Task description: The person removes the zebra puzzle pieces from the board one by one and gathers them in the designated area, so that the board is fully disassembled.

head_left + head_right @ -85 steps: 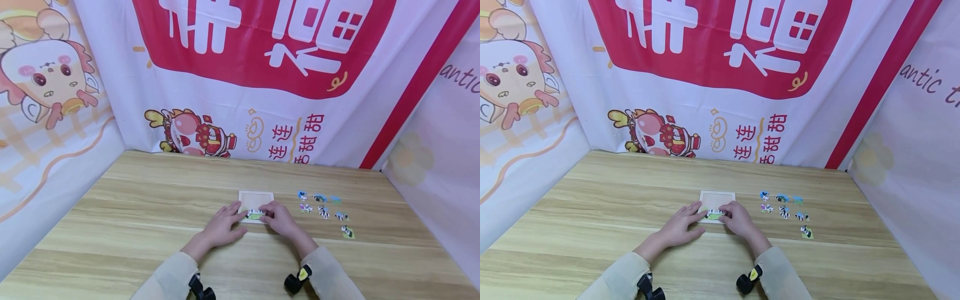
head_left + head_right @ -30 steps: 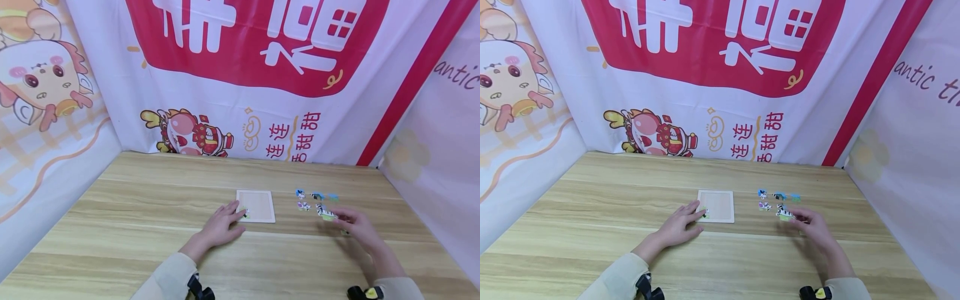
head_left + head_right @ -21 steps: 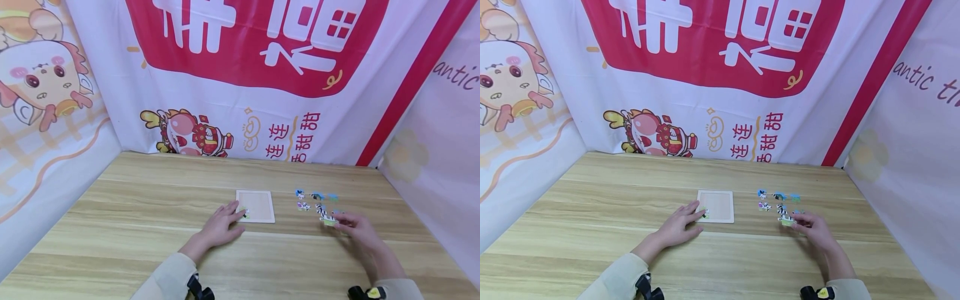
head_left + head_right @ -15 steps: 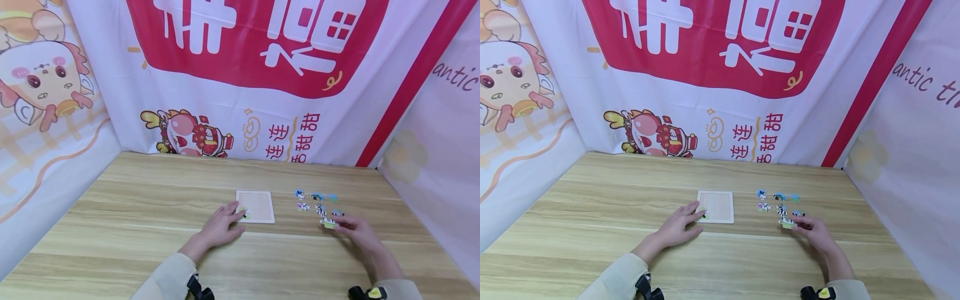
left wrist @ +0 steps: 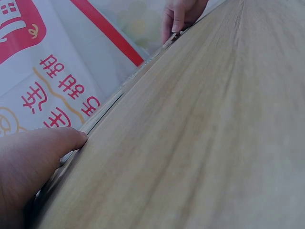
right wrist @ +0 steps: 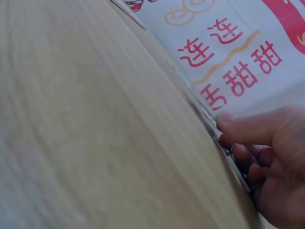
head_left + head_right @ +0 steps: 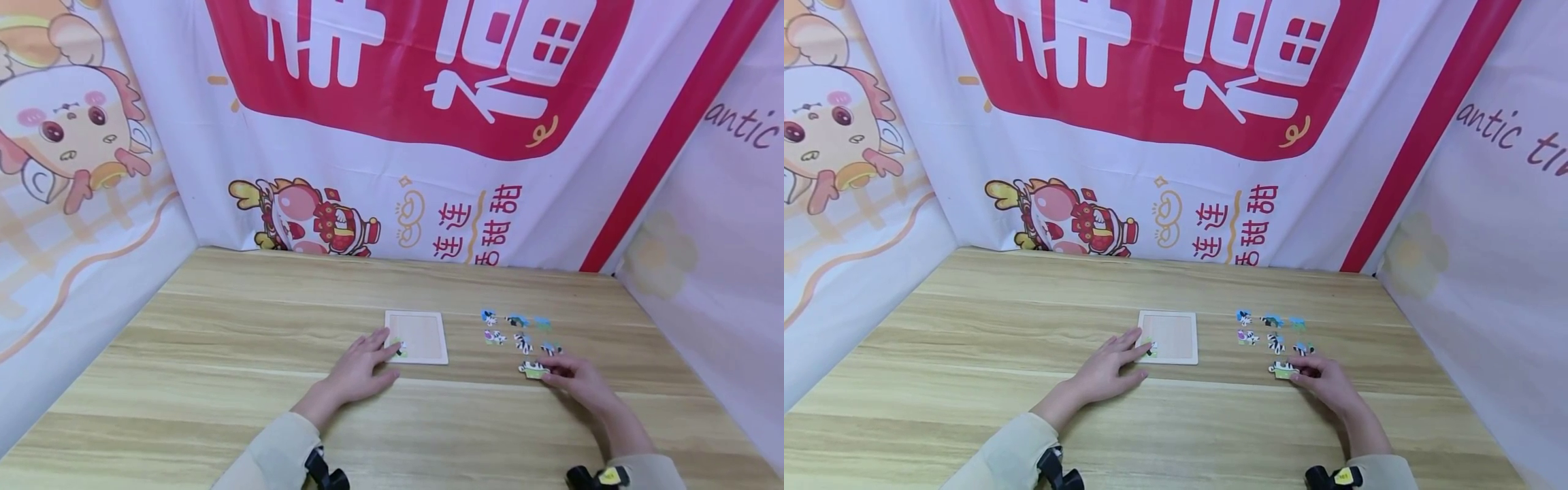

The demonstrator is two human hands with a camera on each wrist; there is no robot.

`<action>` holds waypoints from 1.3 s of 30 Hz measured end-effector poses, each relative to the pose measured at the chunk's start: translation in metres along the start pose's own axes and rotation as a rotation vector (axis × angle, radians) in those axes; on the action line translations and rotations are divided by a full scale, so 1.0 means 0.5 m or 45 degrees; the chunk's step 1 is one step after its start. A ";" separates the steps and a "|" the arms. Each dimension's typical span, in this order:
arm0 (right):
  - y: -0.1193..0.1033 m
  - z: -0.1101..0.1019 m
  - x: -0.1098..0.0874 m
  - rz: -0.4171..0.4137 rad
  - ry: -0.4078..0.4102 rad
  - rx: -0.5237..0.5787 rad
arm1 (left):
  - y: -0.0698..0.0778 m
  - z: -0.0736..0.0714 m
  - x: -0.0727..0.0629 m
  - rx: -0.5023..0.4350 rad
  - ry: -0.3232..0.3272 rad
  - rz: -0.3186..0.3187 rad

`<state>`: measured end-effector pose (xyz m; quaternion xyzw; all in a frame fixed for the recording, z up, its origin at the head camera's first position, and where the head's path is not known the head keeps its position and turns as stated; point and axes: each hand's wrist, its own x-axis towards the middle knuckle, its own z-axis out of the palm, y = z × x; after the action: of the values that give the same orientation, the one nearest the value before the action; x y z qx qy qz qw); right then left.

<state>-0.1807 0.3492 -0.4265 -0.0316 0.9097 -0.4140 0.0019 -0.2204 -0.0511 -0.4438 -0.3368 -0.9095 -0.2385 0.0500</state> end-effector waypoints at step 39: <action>-0.027 -0.027 0.017 0.120 -0.151 0.083 | -0.001 0.001 -0.001 0.002 -0.005 -0.010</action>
<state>-0.1889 0.3499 -0.4074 -0.0130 0.8945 -0.4403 0.0764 -0.2203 -0.0514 -0.4447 -0.3337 -0.9111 -0.2371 0.0476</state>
